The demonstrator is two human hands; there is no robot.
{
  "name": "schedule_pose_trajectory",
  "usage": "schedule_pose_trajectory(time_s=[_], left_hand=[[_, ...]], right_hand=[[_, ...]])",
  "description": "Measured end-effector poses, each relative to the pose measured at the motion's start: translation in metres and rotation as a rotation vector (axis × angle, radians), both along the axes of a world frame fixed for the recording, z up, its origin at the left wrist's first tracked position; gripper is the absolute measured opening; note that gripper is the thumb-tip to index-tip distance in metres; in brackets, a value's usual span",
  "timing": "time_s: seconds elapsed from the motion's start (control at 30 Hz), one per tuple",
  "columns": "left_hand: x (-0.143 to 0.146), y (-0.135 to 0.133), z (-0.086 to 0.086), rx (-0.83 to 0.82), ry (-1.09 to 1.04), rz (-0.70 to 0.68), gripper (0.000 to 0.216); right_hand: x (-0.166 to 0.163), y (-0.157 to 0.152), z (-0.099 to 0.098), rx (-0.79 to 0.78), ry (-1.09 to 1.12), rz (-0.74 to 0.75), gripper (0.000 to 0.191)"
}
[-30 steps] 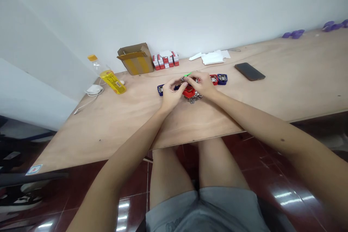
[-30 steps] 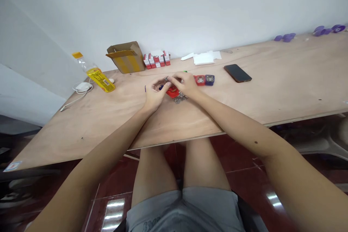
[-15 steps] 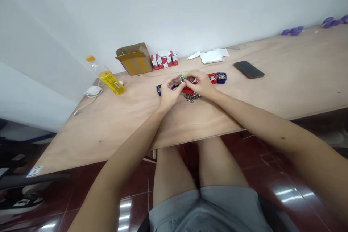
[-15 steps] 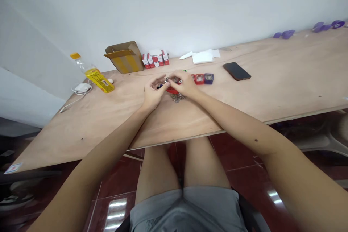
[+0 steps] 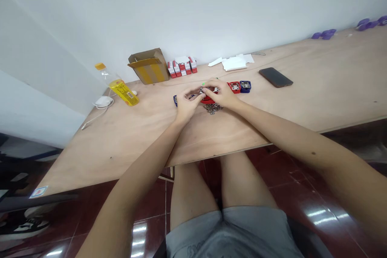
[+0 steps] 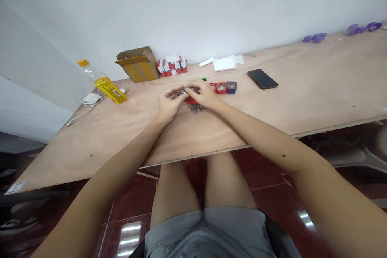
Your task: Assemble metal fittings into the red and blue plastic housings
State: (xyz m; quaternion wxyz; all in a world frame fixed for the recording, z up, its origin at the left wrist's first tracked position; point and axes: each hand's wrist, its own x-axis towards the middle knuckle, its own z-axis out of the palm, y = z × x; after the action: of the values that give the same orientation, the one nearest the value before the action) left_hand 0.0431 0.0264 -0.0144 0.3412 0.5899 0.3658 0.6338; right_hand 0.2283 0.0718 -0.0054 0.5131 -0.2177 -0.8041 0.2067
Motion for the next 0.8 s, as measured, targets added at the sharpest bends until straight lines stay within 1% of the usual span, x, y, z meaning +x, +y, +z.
schedule_pose_trajectory(time_s=[0.07,0.2,0.4,0.5,0.63,0.8], left_hand=[[0.001,-0.002,0.001,-0.025,-0.014,0.0,0.041],[0.002,-0.008,0.004,-0.058,-0.022,0.05,0.035],[0.005,-0.009,0.007,-0.09,-0.031,0.108,0.027],[0.005,-0.011,0.009,-0.087,-0.027,0.097,0.027],[0.005,-0.011,0.01,-0.08,-0.023,0.085,0.031],[0.002,-0.005,0.005,-0.044,-0.031,0.084,0.039]], right_hand=[[0.0,0.0,0.0,-0.006,0.001,-0.028,0.018],[0.0,-0.001,0.004,0.005,0.014,-0.048,0.016],[-0.001,-0.003,0.004,-0.012,0.023,-0.043,0.007],[-0.002,-0.003,0.003,-0.006,0.021,-0.073,0.009],[-0.001,-0.002,0.002,0.007,0.051,-0.014,0.016],[-0.002,0.0,0.001,-0.051,0.077,-0.041,0.021]])
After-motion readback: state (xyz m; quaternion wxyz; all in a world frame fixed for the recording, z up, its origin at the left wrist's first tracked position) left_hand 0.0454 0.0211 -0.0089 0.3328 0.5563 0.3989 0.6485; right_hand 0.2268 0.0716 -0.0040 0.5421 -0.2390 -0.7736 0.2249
